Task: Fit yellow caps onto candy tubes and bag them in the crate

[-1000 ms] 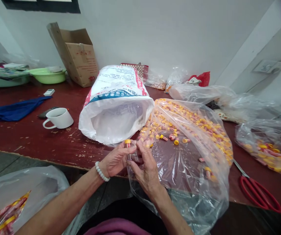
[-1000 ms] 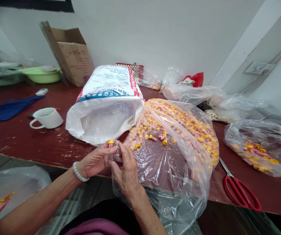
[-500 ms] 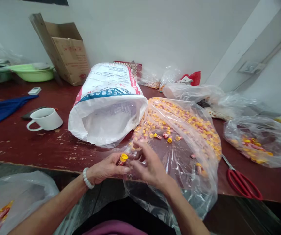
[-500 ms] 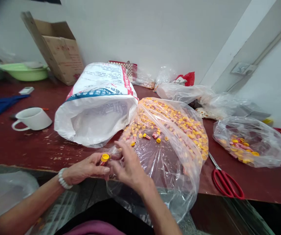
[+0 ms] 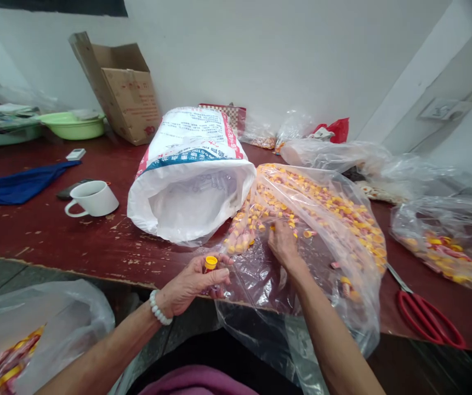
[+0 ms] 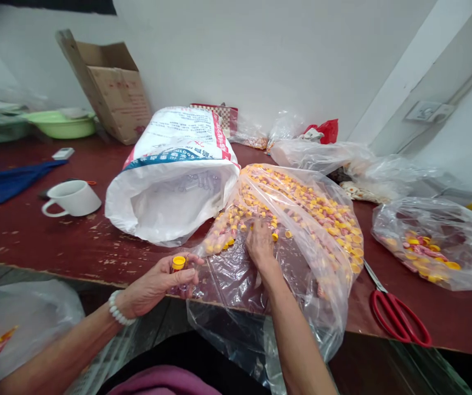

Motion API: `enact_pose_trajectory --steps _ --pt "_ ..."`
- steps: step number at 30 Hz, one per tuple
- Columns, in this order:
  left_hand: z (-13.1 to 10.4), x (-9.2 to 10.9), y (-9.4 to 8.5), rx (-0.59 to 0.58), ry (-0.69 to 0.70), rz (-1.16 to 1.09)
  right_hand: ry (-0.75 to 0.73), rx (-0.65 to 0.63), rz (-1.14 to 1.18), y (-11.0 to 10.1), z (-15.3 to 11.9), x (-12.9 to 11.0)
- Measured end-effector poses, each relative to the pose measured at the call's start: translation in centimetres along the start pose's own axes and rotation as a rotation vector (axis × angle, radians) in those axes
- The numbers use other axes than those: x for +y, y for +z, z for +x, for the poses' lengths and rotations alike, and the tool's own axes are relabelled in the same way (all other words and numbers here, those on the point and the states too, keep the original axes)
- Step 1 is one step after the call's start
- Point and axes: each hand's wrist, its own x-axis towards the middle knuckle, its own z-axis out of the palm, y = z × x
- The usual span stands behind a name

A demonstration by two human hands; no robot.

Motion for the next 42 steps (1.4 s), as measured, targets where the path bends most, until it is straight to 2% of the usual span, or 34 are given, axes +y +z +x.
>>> enact_pose_trajectory --steps 3,4,7,9,13,18,21,24,29,32,34,36,38,40,42 --pt "0.0 -0.2 0.4 0.026 0.007 0.017 0.010 0.049 0.258 -1.9 -2.9 -1.9" --pt "0.1 -0.3 0.6 0.034 0.016 0.030 0.003 0.059 0.401 -2.4 -4.1 -2.9" --pt "0.2 -0.5 1.2 0.016 0.074 0.089 0.009 0.057 1.036 -3.4 -7.3 -6.1" --pt "0.2 -0.5 1.5 -0.022 0.126 0.124 0.020 0.018 1.205 -3.4 -8.9 -7.5" --pt "-0.2 -0.2 1.6 -0.065 0.173 0.174 -0.029 -0.055 1.127 -3.5 -10.2 -7.9" --pt "-0.9 0.0 1.4 -0.028 0.169 0.236 -0.166 0.080 1.023 -4.3 -9.8 -7.0" --pt "-1.1 0.0 1.4 -0.021 0.173 0.252 -0.262 -0.030 0.968 -4.0 -10.0 -7.1" --pt "-1.2 -0.2 1.5 -0.026 0.180 0.213 -0.265 -0.150 0.983 -3.5 -10.4 -7.3" --pt "-1.8 -0.2 1.1 -0.074 0.139 -0.020 -0.289 -0.217 0.975 -3.8 -10.9 -7.9" --pt "-2.1 -0.3 0.8 -0.077 0.104 -0.191 -0.422 -0.173 0.867 -3.6 -11.4 -8.7" --pt "-2.2 -0.4 0.6 -0.060 0.108 -0.250 -0.516 -0.074 0.802 -2.9 -11.8 -9.2" --pt "-2.3 -0.6 0.5 -0.049 0.113 -0.252 -0.533 0.049 0.753 -2.1 -12.1 -9.8" --pt "-2.3 -0.7 0.5 -0.046 0.105 -0.234 -0.490 0.119 0.714 -1.6 -12.2 -10.3" --pt "-2.6 -0.8 0.6 -0.032 0.099 -0.218 -0.469 0.108 0.698 -1.5 -12.3 -10.7" --pt "-3.2 -0.8 0.6 0.000 0.105 -0.196 -0.513 0.018 0.701 -1.7 -12.3 -11.2"
